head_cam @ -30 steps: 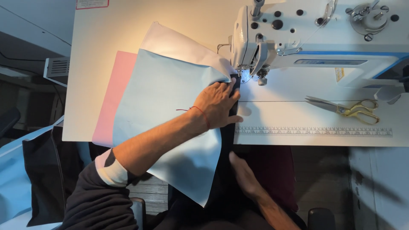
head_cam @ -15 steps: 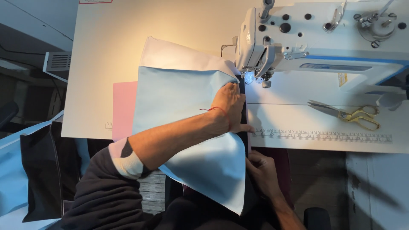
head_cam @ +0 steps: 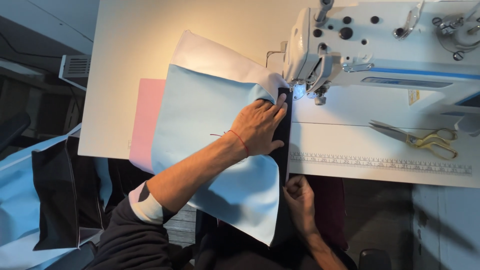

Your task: Sewing and trimming pieces of leather or fabric to assemble bags using an industrial sewing machine.

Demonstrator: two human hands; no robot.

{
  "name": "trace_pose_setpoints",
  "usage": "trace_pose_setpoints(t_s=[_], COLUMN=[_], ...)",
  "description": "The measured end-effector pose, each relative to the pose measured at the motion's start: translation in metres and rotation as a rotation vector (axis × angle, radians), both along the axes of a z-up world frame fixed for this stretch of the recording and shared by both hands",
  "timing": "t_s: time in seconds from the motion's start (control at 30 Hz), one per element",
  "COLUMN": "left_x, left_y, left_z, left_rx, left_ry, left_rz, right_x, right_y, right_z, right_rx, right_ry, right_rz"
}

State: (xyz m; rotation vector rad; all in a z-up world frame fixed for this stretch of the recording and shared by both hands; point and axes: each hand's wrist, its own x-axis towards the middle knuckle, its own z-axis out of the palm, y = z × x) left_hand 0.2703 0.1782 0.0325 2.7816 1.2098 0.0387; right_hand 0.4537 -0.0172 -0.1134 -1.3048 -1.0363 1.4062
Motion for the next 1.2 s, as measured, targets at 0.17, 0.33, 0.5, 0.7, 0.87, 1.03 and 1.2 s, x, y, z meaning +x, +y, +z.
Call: trace_pose_setpoints(t_s=[0.17,0.33,0.5,0.7,0.87,1.03,1.2], left_x=[0.004,0.005,0.008,0.008,0.003,-0.002,-0.002], left_y=[0.004,0.001,0.004,0.007,0.008,0.012,0.018], left_z=[-0.006,-0.008,-0.009,-0.005,-0.012,-0.016,-0.015], left_rx=[0.000,-0.048,-0.058,-0.120,-0.025,-0.009,-0.044], left_ry=[0.047,0.097,0.110,0.068,-0.037,-0.098,-0.060], left_rz=[0.010,0.051,0.047,0.045,-0.005,-0.022,-0.029], right_x=[-0.013,-0.016,-0.011,-0.009,-0.006,-0.004,0.012], right_y=[0.010,0.001,0.001,0.004,0.001,0.004,0.011], right_z=[0.058,0.057,0.050,0.046,0.045,0.048,0.075], right_rx=[-0.060,-0.050,-0.089,-0.041,0.164,0.122,0.171], right_ry=[0.115,0.053,-0.061,-0.090,-0.197,-0.153,-0.493], right_rz=[-0.007,0.002,0.007,-0.006,0.002,-0.007,-0.009])
